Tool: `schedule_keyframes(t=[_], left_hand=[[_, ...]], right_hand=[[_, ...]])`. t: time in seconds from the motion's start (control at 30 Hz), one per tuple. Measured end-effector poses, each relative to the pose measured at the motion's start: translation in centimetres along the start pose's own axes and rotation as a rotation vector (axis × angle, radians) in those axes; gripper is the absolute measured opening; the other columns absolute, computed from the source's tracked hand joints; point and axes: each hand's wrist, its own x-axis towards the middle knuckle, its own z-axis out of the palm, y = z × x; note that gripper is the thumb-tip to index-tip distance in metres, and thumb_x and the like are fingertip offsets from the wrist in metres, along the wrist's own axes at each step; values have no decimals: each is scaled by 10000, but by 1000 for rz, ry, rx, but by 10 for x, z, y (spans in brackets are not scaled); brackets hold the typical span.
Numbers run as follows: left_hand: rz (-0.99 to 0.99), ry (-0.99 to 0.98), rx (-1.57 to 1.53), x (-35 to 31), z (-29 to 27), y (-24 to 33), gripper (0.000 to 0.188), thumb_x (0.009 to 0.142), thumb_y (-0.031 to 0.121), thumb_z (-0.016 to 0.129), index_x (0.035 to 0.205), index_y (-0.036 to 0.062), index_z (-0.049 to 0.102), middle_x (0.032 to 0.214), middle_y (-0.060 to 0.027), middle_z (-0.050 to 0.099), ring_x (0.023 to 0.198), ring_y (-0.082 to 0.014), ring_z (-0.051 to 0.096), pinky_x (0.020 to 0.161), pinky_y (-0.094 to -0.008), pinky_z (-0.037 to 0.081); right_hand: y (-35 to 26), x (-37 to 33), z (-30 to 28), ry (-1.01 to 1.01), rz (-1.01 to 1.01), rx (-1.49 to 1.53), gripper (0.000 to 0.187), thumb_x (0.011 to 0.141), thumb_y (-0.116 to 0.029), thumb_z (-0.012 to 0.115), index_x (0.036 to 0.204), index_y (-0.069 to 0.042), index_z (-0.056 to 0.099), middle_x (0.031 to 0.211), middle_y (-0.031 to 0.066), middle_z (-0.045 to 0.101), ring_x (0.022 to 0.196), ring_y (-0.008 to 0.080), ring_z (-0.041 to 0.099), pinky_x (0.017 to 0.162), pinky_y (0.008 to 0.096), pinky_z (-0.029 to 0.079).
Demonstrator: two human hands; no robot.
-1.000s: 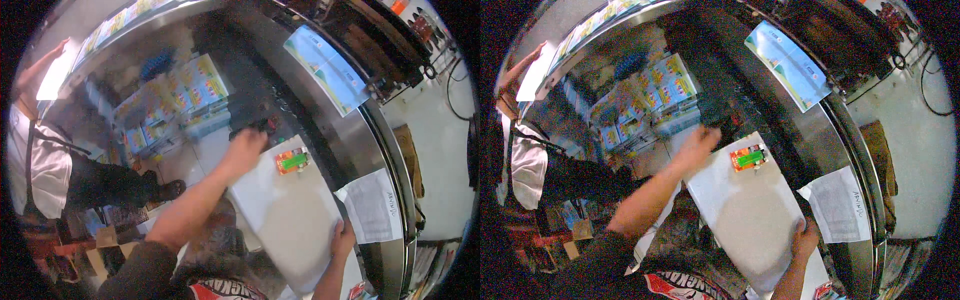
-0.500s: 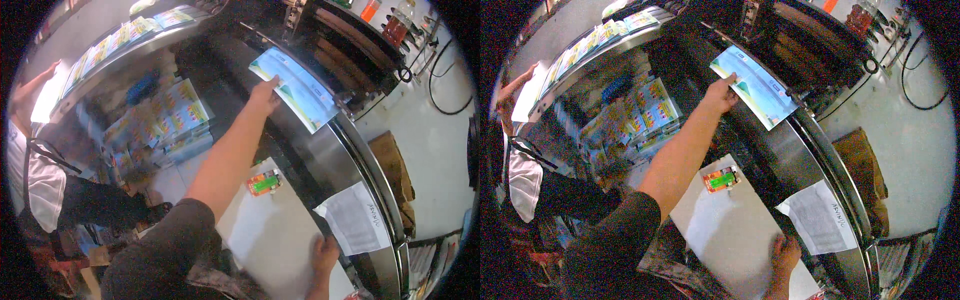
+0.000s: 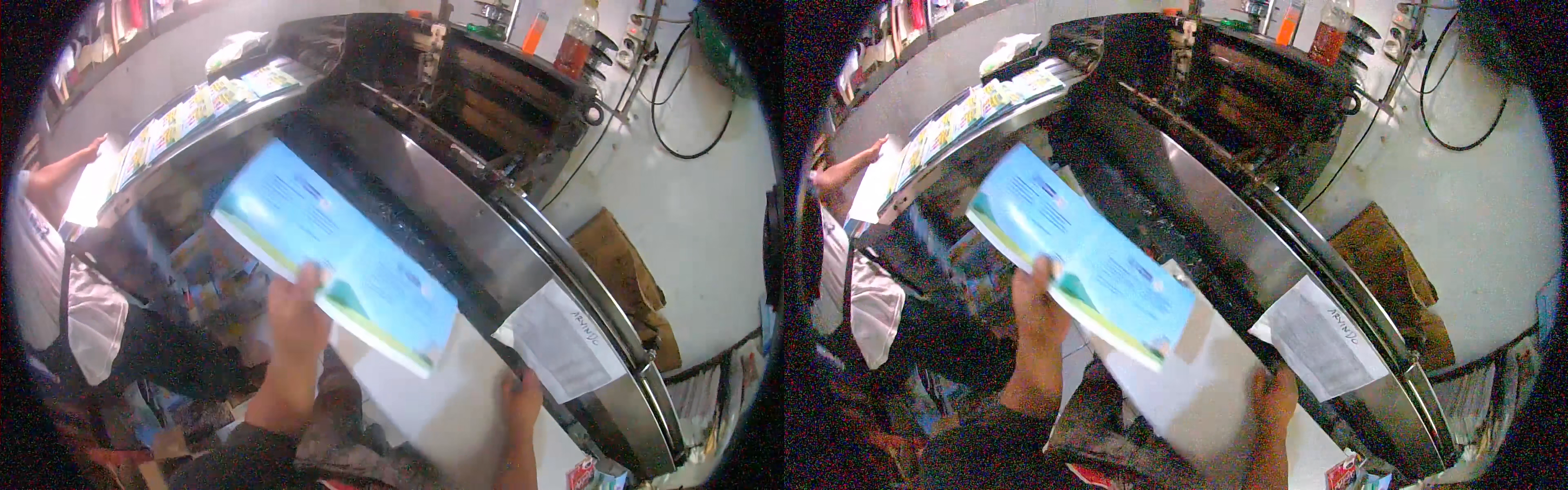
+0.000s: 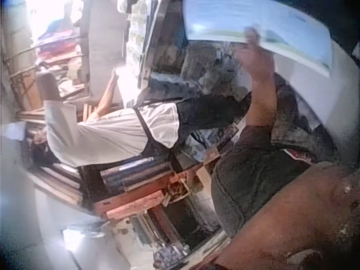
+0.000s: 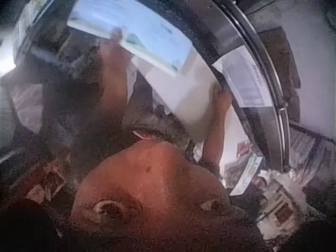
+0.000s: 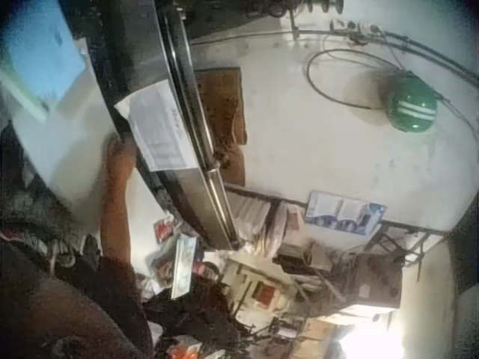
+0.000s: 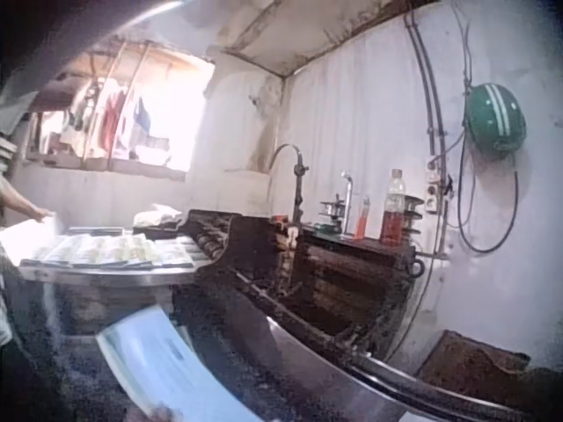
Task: The person feeds booklet covers into a stapling machine to bind them, retrieves the bound booklets, and folds each booklet with paper pages by hand.
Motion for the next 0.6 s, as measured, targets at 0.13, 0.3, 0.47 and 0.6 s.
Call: schedule_keyframes(t=[0.13,0.3,0.47,0.6], left_hand=[[-258,-59,353,-87,16,-3,195,887,95,595,1035,-32,585,923,-67,636,842,-142,603,724,-321,504],[-424,-671,454,-156,58,3,292,920,259,590,1056,1,570,911,-114,623,786,-185,610,685,-360,498],[-306,-1028,347,-174,74,-6,449,885,341,629,1181,26,507,1126,-168,562,1020,-278,582,867,-385,475],[-19,-983,875,-127,55,6,438,844,301,676,1190,75,527,1182,-140,573,1069,-297,579,899,-395,482]], right_hand=[[-23,-6,-40,32,306,498,553,791,-364,687,1157,20,532,1181,194,582,1055,342,580,881,409,461],[-148,-55,-173,-381,-121,788,601,821,-285,681,1271,49,464,1280,207,525,1190,308,516,947,404,425],[-100,-112,-161,-263,204,838,662,832,-268,673,1325,82,405,1273,201,529,1101,287,565,916,392,452],[-97,-87,-175,-511,479,352,429,816,-22,579,1230,60,506,1085,108,631,959,172,591,847,285,463]])
